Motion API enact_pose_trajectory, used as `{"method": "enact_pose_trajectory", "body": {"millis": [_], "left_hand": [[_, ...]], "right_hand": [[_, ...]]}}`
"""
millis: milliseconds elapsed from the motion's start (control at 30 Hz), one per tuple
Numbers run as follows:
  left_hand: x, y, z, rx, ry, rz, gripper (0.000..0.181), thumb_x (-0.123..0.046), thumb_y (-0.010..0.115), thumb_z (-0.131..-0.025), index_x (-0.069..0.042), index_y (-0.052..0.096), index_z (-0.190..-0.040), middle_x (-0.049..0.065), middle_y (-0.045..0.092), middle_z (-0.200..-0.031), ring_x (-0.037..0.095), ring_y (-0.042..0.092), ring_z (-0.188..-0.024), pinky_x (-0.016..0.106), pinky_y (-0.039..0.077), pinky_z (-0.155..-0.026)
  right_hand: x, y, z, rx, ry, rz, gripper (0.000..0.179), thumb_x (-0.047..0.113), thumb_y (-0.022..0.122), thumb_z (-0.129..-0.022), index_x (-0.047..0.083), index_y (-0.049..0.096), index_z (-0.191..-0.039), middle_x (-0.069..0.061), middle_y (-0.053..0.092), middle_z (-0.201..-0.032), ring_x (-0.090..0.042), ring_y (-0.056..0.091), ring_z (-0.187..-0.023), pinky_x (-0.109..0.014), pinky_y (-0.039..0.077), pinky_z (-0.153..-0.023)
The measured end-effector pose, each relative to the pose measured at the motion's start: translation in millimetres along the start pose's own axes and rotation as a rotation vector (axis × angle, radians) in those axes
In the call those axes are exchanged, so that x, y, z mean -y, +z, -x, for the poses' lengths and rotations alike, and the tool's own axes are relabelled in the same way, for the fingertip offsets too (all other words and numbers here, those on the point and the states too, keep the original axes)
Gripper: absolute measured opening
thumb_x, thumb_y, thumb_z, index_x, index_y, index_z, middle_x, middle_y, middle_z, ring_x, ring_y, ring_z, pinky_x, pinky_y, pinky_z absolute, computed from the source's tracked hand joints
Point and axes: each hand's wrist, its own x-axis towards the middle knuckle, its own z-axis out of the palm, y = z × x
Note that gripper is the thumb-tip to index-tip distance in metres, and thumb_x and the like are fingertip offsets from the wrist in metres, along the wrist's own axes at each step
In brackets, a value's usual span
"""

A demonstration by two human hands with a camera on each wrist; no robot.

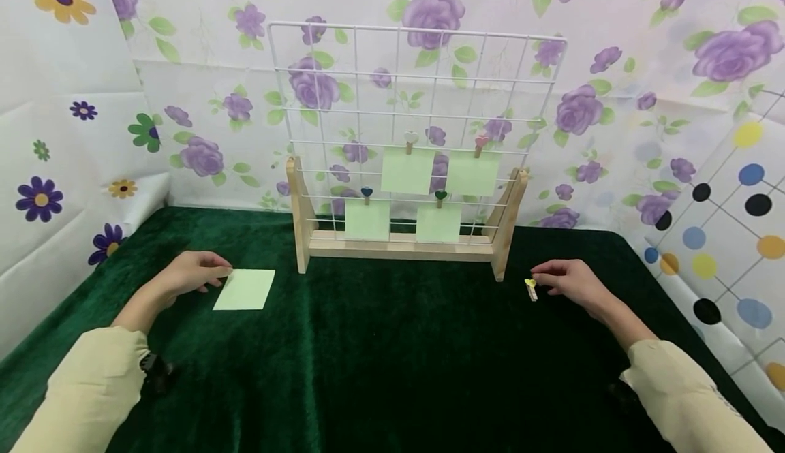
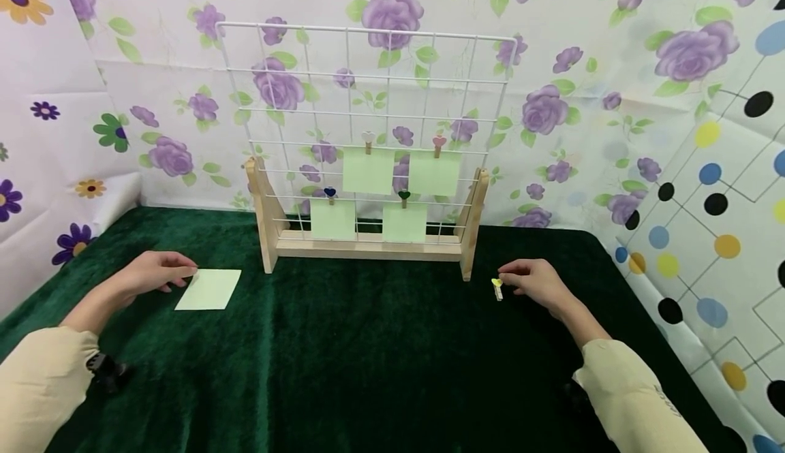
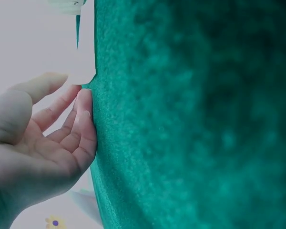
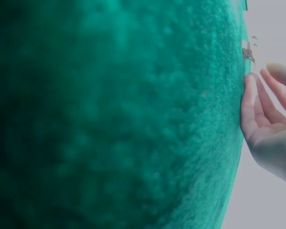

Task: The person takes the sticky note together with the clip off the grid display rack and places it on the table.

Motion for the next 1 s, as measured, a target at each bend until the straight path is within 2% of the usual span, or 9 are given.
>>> {"method": "enact_pose_trajectory", "body": {"millis": [233,333,433,533,700,867,1000], "left_hand": [[-2.6,-1.2,2.5,0.010,-0.012,0.019,0.047,-0.028,0.050,-0.102,0.013,0.051,-0.125,0.030,0.056,-0.117,0.032,0.061,-0.097,0.038,0.052,-0.075],[-5.1,-0.3,3.9,-0.010,-0.024,0.026,0.051,-0.029,0.049,-0.102,0.015,0.046,-0.128,0.032,0.054,-0.119,0.032,0.061,-0.097,0.038,0.052,-0.075],[-10.3,0.8,7.0,-0.058,-0.020,0.035,0.056,-0.030,0.048,-0.102,0.016,0.038,-0.133,0.034,0.050,-0.122,0.036,0.058,-0.101,0.039,0.052,-0.076],[-20.6,-0.5,12.2,-0.117,0.012,0.055,0.060,-0.032,0.044,-0.103,0.016,0.032,-0.138,0.036,0.044,-0.128,0.042,0.054,-0.108,0.043,0.051,-0.080],[-46.9,-4.4,22.3,-0.204,0.113,0.099,0.061,-0.034,0.039,-0.105,0.012,0.028,-0.143,0.036,0.040,-0.134,0.046,0.048,-0.115,0.053,0.046,-0.088],[-76.0,0.9,28.4,-0.221,0.168,0.134,0.058,-0.036,0.041,-0.104,0.006,0.033,-0.143,0.031,0.043,-0.136,0.043,0.046,-0.119,0.054,0.043,-0.092],[-91.7,8.3,32.4,-0.220,0.189,0.137,0.053,-0.034,0.044,-0.104,0.005,0.040,-0.140,0.027,0.047,-0.134,0.041,0.048,-0.118,0.050,0.045,-0.091]], "right_hand": [[0,-4,2.3,-0.035,-0.001,0.006,0.044,0.027,0.056,-0.100,-0.007,0.055,-0.128,-0.023,0.057,-0.124,-0.027,0.060,-0.103,-0.031,0.054,-0.079],[3,-4,1.6,-0.041,-0.017,0.004,0.043,0.026,0.054,-0.101,-0.007,0.055,-0.128,-0.023,0.058,-0.122,-0.028,0.060,-0.103,-0.031,0.054,-0.079],[9,-2,0.4,-0.056,-0.047,0.011,0.042,0.025,0.051,-0.102,-0.008,0.055,-0.128,-0.024,0.060,-0.120,-0.029,0.061,-0.103,-0.030,0.054,-0.078],[18,1,-1.4,-0.073,-0.074,0.021,0.042,0.025,0.050,-0.103,-0.009,0.055,-0.127,-0.025,0.061,-0.120,-0.030,0.062,-0.103,-0.030,0.054,-0.078],[38,5,-2.2,-0.079,-0.098,0.024,0.044,0.028,0.050,-0.103,-0.008,0.055,-0.128,-0.026,0.060,-0.122,-0.033,0.061,-0.104,-0.033,0.054,-0.079],[53,11,1.4,-0.082,-0.134,0.011,0.043,0.027,0.051,-0.102,-0.009,0.056,-0.126,-0.026,0.061,-0.120,-0.033,0.061,-0.104,-0.035,0.054,-0.079],[63,19,1.7,-0.075,-0.164,0.007,0.041,0.026,0.052,-0.102,-0.007,0.058,-0.125,-0.024,0.062,-0.118,-0.029,0.062,-0.102,-0.035,0.055,-0.078]]}}
